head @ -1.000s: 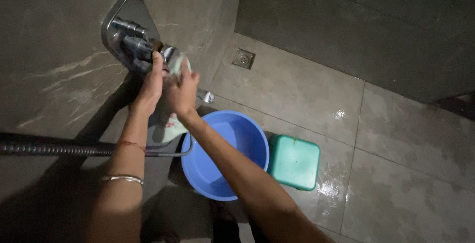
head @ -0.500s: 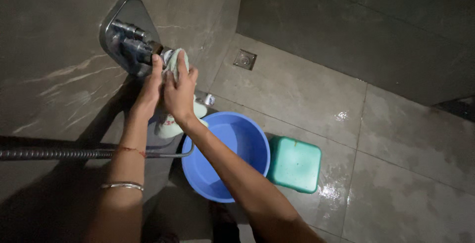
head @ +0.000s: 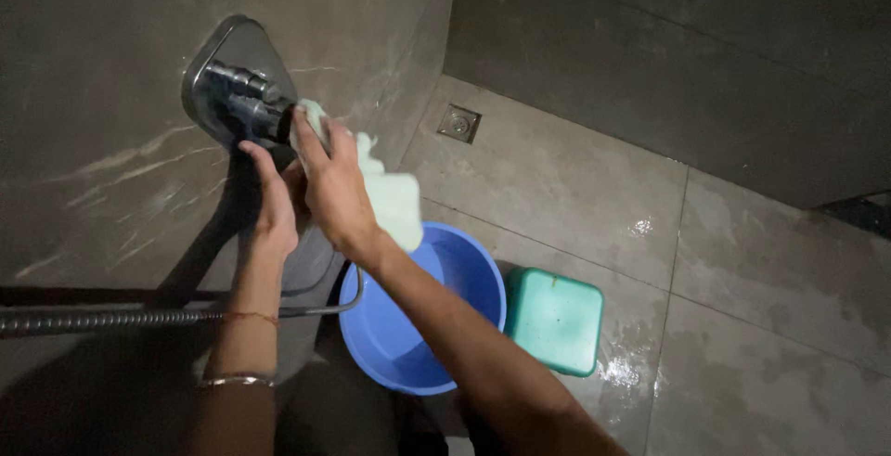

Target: The person cleans a shower mixer and tap with a cloth, wiping the chrome surfaces and handles.

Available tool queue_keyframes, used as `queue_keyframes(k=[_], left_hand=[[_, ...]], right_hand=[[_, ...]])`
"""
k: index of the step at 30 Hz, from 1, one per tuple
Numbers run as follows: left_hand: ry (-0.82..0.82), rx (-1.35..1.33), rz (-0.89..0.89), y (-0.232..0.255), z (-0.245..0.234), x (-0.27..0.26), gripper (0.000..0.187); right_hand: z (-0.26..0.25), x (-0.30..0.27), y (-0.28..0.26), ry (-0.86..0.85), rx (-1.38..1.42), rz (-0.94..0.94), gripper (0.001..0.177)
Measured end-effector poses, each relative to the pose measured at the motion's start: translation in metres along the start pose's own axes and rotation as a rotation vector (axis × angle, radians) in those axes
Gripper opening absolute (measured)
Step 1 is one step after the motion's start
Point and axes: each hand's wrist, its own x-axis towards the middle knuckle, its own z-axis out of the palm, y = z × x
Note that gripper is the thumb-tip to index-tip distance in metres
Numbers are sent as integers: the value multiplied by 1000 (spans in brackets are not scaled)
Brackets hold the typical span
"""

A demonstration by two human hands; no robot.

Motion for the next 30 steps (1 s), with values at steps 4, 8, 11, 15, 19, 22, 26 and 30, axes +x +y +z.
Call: queue_keyframes(k=[4,8,11,15,19,22,26,30], left_hand=[[-51,-132,45,3,0,-5,124],[-2,-177,83,-5,2,1,122],[26,-264,152,-7,6,6,106],[-51,-255,240,-14,10,18,91],[-5,-172,155,-9,11,17,78],[206,31,47,3,20,7,76],[252,262,73,-5,35,-11,80],[195,350,354,-27,45,-31,71]], right_hand=[[-8,37,-15,-30,-220,-98,68],[-19,38,-20,-121,-53,26,66],[-17,29,-12,-124,30,-103,58],[-2,64,16,-107,-36,19,38],[3,122,27,-274,-153,170,32],[-7,130,31,-513,-12,415,36],[-22,80,35,-201,24,-248,49],[-57,67,33,-305,239,-83,50]])
